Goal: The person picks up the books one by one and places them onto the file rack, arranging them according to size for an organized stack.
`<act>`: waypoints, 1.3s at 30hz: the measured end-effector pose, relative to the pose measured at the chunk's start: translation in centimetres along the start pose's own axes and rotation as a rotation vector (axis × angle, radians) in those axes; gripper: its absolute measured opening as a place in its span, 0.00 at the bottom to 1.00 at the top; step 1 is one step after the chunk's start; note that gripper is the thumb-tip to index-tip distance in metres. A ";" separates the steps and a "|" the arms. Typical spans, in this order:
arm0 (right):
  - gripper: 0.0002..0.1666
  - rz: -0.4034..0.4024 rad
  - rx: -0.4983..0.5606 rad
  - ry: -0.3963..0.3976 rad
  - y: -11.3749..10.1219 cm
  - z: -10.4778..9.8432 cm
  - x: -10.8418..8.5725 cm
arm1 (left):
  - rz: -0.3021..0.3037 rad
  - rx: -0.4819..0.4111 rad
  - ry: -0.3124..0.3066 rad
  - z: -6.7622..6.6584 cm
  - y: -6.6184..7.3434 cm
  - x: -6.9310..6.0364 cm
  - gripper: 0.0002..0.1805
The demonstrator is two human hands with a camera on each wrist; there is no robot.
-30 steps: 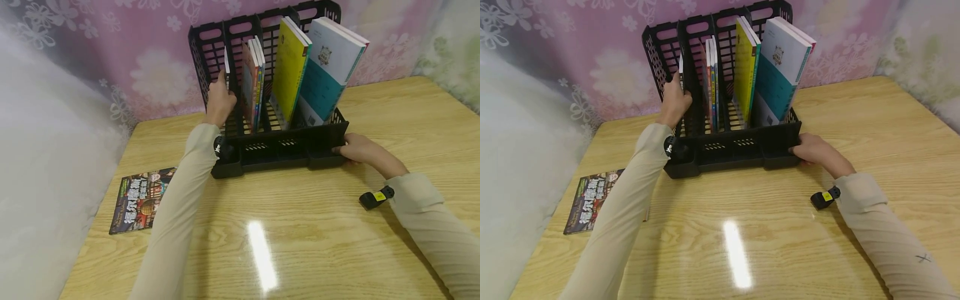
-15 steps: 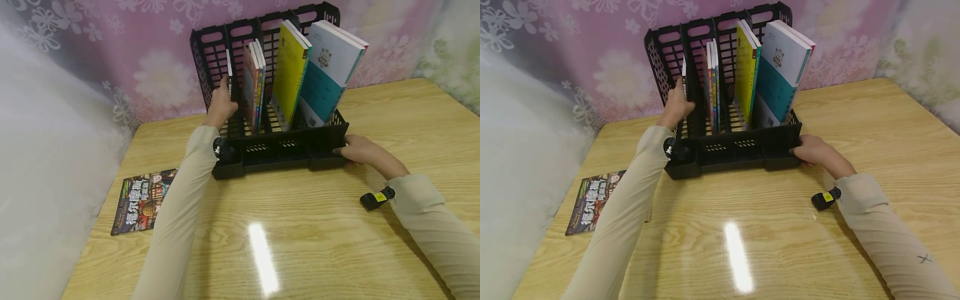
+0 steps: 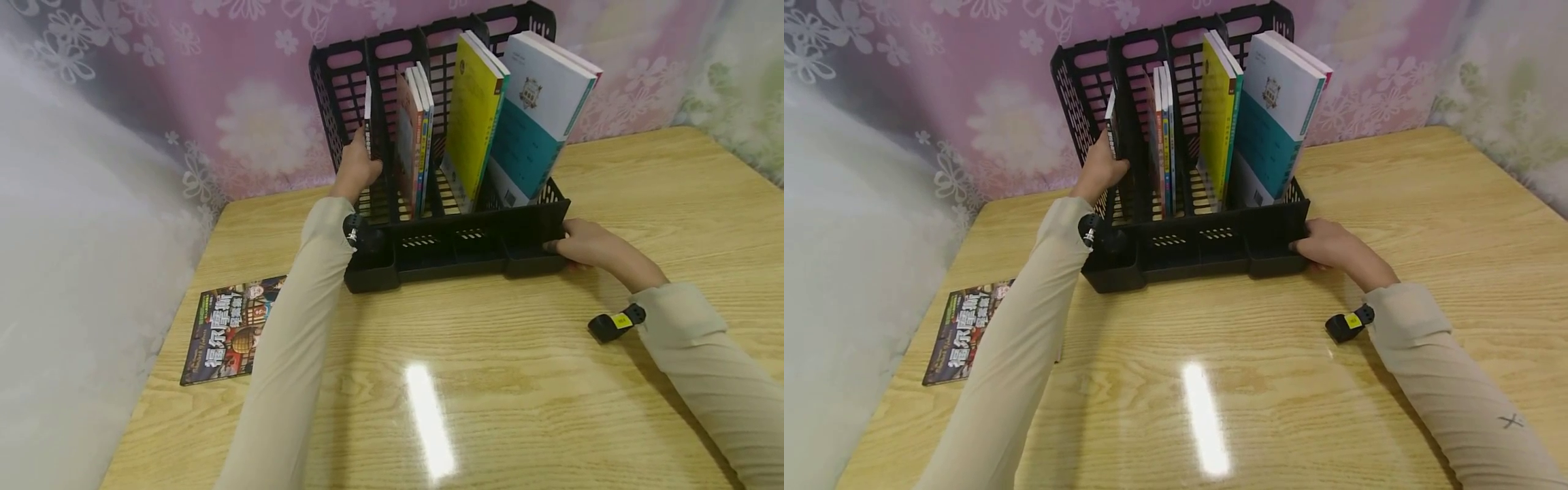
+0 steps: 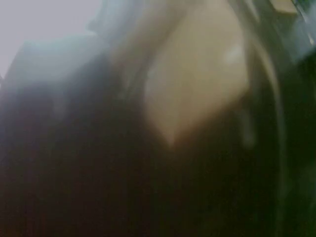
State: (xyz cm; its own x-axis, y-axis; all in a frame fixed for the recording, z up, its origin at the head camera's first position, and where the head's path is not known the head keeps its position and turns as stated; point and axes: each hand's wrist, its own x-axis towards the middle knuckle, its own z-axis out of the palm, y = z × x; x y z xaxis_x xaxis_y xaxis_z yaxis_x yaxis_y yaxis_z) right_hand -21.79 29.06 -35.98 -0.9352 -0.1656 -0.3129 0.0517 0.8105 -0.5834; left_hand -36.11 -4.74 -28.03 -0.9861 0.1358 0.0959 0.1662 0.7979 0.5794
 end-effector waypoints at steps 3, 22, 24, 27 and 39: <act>0.28 -0.005 0.008 -0.010 0.0 0.0 0.0 | -0.038 -0.011 -0.023 -0.1 0.5 -0.1 0.42; 0.29 0.004 0.020 -0.026 0.0 -0.1 0.1 | -0.074 0.046 -0.129 -0.3 0.1 -0.7 0.54; 0.30 0.009 0.020 -0.023 0.0 -0.1 0.1 | -0.134 0.044 -0.153 -0.5 0.3 -1.1 0.55; 0.29 0.014 0.019 -0.020 0.0 -0.1 0.1 | -0.194 0.015 -0.149 -0.7 0.3 -2.0 0.55; 0.28 0.020 0.002 0.009 0.8 -0.2 -0.4 | -0.107 -0.026 -0.115 -0.2 0.6 -6.0 0.51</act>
State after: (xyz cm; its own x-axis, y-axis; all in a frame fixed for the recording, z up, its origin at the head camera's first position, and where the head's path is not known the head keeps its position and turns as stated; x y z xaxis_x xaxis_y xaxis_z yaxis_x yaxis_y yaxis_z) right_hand -21.42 29.89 -36.10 -0.9370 -0.1447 -0.3179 0.0708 0.8126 -0.5785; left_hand -30.11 -5.20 -28.13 -0.9911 0.1185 -0.0601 0.0586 0.7960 0.6025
